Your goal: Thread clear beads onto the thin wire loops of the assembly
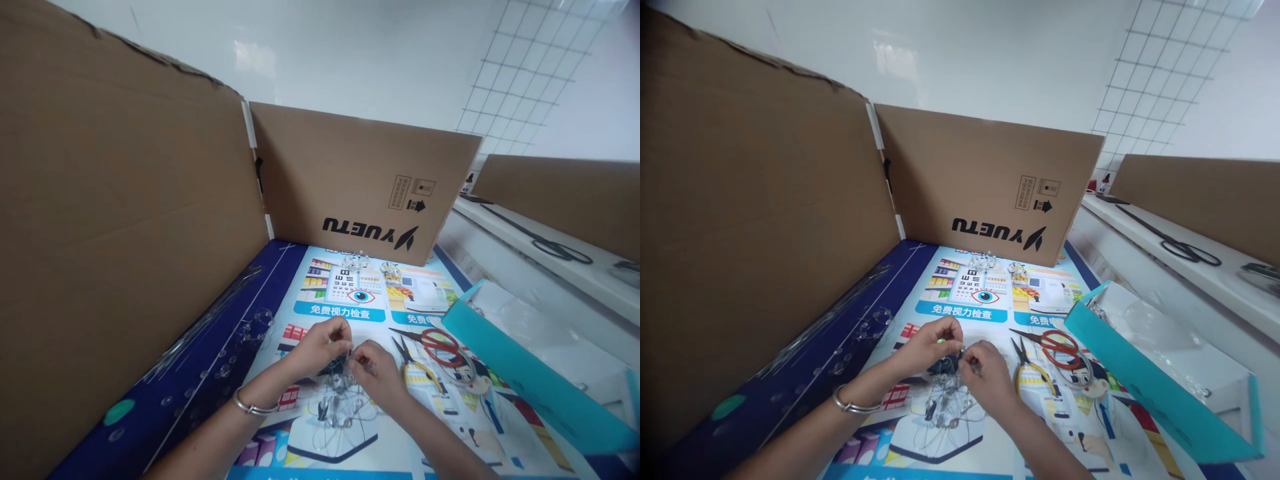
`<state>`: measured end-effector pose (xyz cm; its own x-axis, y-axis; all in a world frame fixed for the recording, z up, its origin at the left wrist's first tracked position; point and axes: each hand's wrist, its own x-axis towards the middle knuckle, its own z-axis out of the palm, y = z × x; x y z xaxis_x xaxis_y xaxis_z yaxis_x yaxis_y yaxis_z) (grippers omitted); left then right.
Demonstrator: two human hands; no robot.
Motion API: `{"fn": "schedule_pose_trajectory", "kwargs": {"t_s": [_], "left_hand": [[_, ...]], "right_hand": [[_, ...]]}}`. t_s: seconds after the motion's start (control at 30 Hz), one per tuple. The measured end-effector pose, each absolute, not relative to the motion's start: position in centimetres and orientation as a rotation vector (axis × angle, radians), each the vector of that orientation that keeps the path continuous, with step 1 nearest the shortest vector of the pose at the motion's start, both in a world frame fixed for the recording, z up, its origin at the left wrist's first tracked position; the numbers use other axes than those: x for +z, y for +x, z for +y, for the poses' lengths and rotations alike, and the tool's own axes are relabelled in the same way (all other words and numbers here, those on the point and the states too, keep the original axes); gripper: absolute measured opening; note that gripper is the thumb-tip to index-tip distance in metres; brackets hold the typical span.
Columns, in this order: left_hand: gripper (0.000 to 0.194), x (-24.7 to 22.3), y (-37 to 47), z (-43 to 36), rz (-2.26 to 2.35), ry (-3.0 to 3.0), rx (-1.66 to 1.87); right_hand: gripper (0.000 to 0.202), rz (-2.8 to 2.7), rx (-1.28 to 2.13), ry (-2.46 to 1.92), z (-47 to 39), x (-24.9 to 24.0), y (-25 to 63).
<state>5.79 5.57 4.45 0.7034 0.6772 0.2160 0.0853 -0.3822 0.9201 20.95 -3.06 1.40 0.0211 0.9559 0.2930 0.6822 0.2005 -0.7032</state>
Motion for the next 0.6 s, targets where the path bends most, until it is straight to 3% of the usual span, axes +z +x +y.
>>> {"fn": "schedule_pose_trajectory", "kwargs": {"t_s": [0.3, 0.6], "left_hand": [[0.005, 4.9, 5.9, 4.5, 0.652, 1.978, 0.789], [0.01, 2.2, 6.2, 2.9, 0.806, 1.578, 1.122]], "right_hand": [[0.008, -1.821, 0.38, -1.538, -2.3, 2.7, 21.5], [0.011, -1.97, 0.361, -1.503, 0.6, 3.5, 21.4]]}}
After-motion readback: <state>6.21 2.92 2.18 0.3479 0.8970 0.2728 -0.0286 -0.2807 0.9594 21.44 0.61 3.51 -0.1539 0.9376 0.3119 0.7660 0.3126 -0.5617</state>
